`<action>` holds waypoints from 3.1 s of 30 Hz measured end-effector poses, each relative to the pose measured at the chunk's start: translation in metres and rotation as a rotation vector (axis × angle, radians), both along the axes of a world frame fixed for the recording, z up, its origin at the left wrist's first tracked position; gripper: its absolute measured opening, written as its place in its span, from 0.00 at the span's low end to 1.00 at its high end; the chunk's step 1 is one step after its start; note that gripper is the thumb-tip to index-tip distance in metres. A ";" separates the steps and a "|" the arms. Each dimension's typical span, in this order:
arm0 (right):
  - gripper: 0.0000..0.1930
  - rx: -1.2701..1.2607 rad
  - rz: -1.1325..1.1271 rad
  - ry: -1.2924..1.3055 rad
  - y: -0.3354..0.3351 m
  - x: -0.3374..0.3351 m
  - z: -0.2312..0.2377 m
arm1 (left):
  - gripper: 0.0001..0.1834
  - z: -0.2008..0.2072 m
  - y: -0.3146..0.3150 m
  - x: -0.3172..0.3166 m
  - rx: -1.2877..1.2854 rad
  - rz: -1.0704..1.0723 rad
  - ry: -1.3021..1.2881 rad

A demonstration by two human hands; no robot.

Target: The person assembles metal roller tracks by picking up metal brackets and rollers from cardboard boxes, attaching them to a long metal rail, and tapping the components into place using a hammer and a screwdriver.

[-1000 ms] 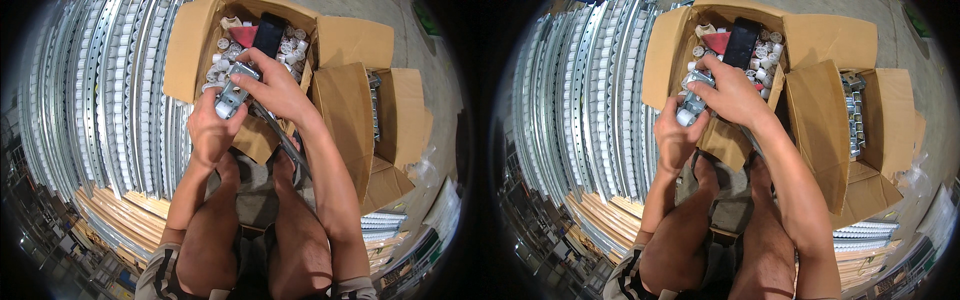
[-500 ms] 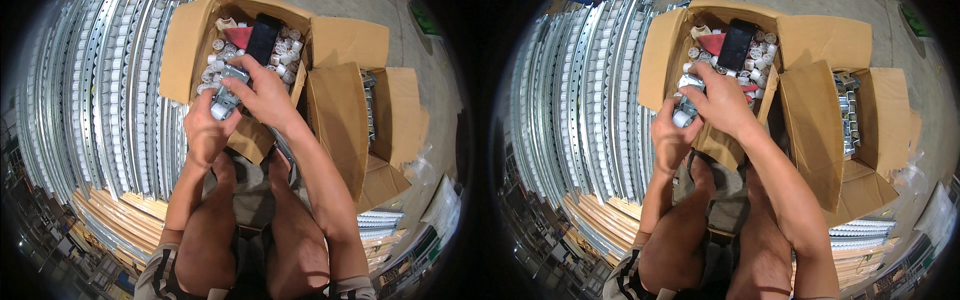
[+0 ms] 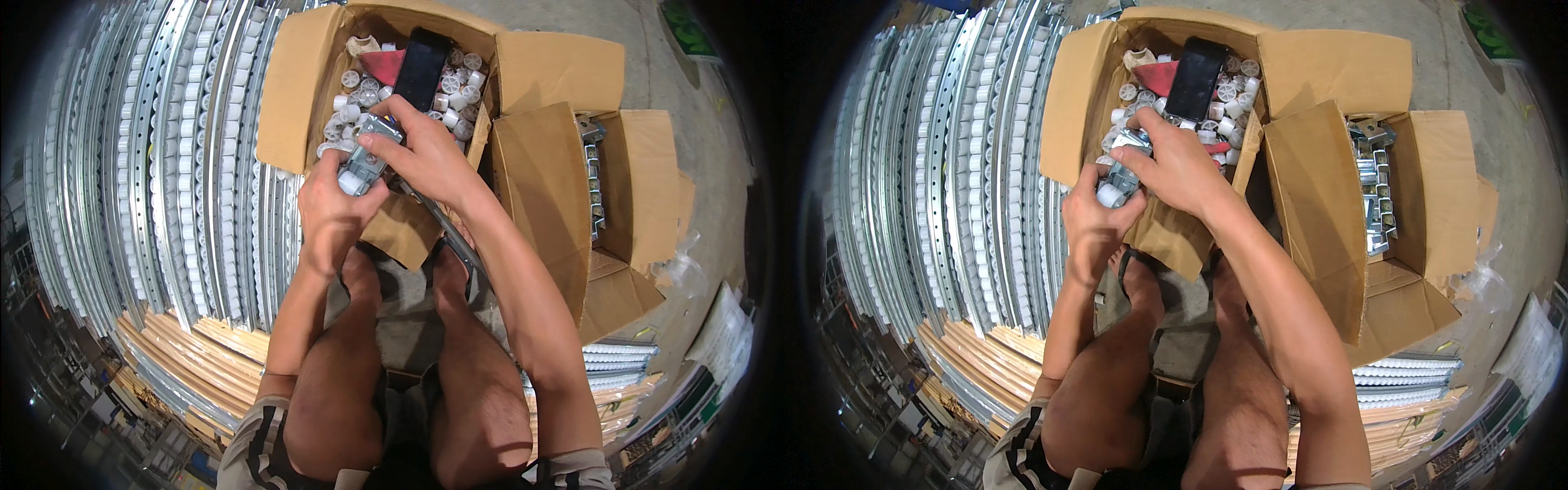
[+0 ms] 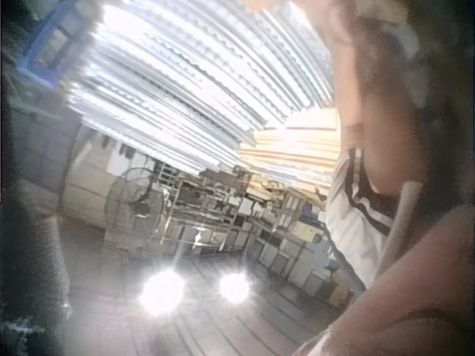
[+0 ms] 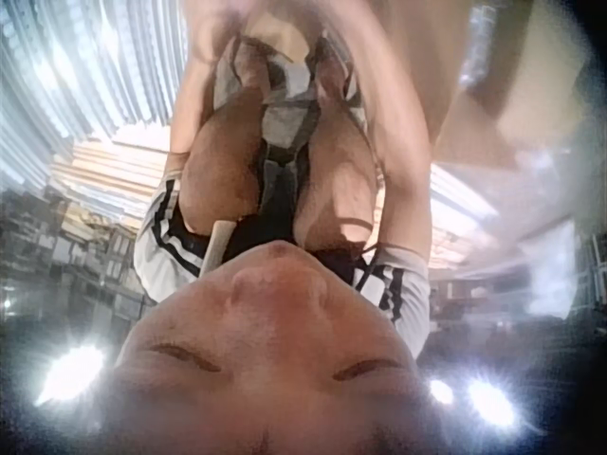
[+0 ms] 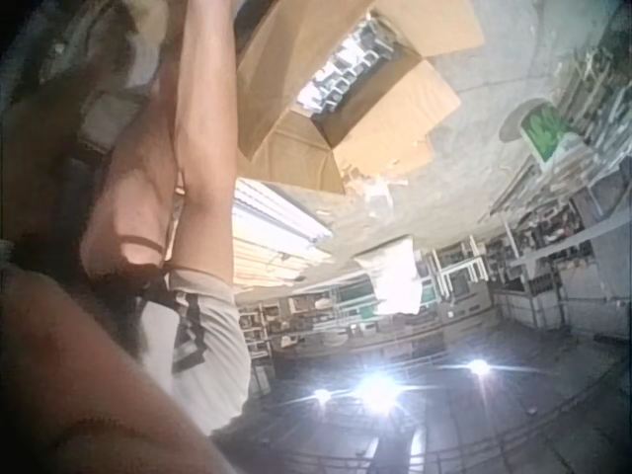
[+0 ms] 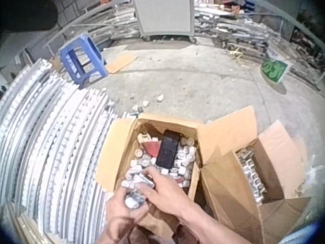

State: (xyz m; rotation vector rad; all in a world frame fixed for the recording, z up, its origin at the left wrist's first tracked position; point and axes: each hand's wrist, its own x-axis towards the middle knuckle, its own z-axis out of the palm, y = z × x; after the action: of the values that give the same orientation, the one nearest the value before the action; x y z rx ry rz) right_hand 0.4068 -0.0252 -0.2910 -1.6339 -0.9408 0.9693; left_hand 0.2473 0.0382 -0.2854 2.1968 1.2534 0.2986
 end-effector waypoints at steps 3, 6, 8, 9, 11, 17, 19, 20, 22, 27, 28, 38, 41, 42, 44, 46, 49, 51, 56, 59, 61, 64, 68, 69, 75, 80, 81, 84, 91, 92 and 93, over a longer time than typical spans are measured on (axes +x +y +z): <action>0.26 -0.024 -0.228 0.108 -0.004 -0.006 -0.011 | 0.28 -0.001 0.005 0.002 -0.024 0.026 0.020; 0.26 -0.345 -0.253 -0.081 -0.033 0.000 -0.012 | 0.29 -0.011 0.016 -0.002 0.055 0.027 0.053; 0.20 -0.720 0.172 -0.534 -0.064 -0.020 -0.016 | 0.30 -0.012 0.021 0.000 -0.042 0.035 0.077; 0.17 -0.763 0.248 -0.579 -0.075 -0.034 -0.015 | 0.30 -0.018 0.023 -0.001 -0.034 0.032 0.074; 0.14 -0.822 0.311 -0.636 -0.082 -0.047 -0.022 | 0.29 -0.024 0.024 0.001 -0.003 0.015 0.045; 0.14 -0.820 0.214 -0.582 -0.087 -0.052 -0.027 | 0.31 -0.068 0.032 0.003 0.041 -0.021 0.038; 0.13 -0.811 0.173 -0.507 -0.093 -0.048 -0.016 | 0.30 -0.073 0.026 0.003 0.172 -0.046 0.077; 0.12 -0.823 0.151 -0.477 -0.096 -0.043 -0.014 | 0.30 -0.075 0.024 0.001 0.237 -0.058 0.097; 0.11 -0.857 0.092 -0.412 -0.106 -0.032 -0.005 | 0.35 -0.079 0.023 -0.003 0.363 -0.148 0.058; 0.11 -0.518 -0.135 -0.104 -0.146 0.003 0.022 | 0.47 -0.076 0.000 -0.040 0.417 -0.131 0.027; 0.11 -0.487 -0.183 0.058 -0.151 0.009 0.025 | 0.49 -0.075 -0.009 -0.062 0.378 -0.144 0.043; 0.14 -0.532 -0.352 0.569 -0.145 0.013 0.057 | 0.34 -0.094 -0.092 -0.293 0.134 -0.027 0.370; 0.16 -0.552 -0.284 0.534 -0.151 0.015 0.045 | 0.29 -0.108 -0.088 -0.315 0.073 -0.017 0.396; 0.17 -0.546 -0.270 0.529 -0.150 0.014 0.046 | 0.28 -0.106 -0.087 -0.317 0.042 -0.033 0.399; 0.17 -0.502 -0.344 0.504 -0.143 0.024 0.063 | 0.25 -0.100 -0.085 -0.321 0.000 -0.041 0.347; 0.17 -0.389 -0.440 0.462 -0.138 0.033 0.071 | 0.24 -0.090 -0.082 -0.318 0.003 -0.052 0.285; 0.19 -0.191 -0.490 0.432 -0.126 0.055 0.081 | 0.23 -0.068 -0.081 -0.325 -0.092 -0.045 0.230; 0.20 -0.143 -0.496 0.427 -0.119 0.070 0.091 | 0.24 -0.053 -0.076 -0.328 -0.100 -0.066 0.217; 0.22 -0.413 -0.201 0.197 -0.121 0.062 0.084 | 0.25 -0.017 -0.062 -0.329 -0.098 -0.035 0.176; 0.21 -0.365 -0.022 0.183 -0.120 0.070 0.084 | 0.24 -0.006 -0.054 -0.342 -0.056 -0.047 0.186; 0.21 -0.345 -0.248 0.252 -0.112 0.071 0.095 | 0.23 -0.001 -0.051 -0.343 -0.047 -0.052 0.211; 0.21 -0.348 0.086 0.040 -0.126 0.059 0.072 | 0.23 0.007 -0.047 -0.338 -0.025 -0.069 0.215; 0.20 -0.431 -0.246 0.323 -0.107 0.058 0.078 | 0.24 0.005 -0.042 -0.346 -0.004 -0.085 0.220; 0.19 -0.300 -0.320 0.309 -0.110 0.051 0.074 | 0.24 0.003 -0.043 -0.342 -0.003 -0.093 0.215; 0.21 -0.338 -0.149 0.185 -0.126 0.057 0.067 | 0.25 0.007 -0.033 -0.336 0.022 -0.097 0.190; 0.21 -0.208 0.261 -0.233 -0.126 0.050 0.066 | 0.26 0.010 -0.031 -0.327 -0.007 -0.079 0.197; 0.21 -0.228 0.174 -0.153 -0.123 0.050 0.067 | 0.26 0.009 -0.031 -0.330 0.006 -0.081 0.197; 0.20 -0.297 -0.270 0.234 -0.103 0.047 0.089 | 0.26 0.011 -0.025 -0.329 0.057 -0.084 0.209; 0.23 -0.354 -0.064 0.124 -0.115 0.034 0.069 | 0.27 0.010 -0.026 -0.336 0.040 -0.121 0.216; 0.23 -0.372 -0.153 0.189 -0.115 0.030 0.071 | 0.28 0.010 -0.028 -0.336 0.049 -0.129 0.222; 0.22 -0.387 -0.142 0.222 -0.119 0.027 0.068 | 0.28 0.011 -0.029 -0.337 0.039 -0.121 0.240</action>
State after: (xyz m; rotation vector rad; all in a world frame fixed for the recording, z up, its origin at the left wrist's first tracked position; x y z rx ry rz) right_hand 0.4335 -0.1442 -0.2233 -1.8348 -0.4994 1.2600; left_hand -0.0900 0.0090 -0.2747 2.3848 1.2400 0.0106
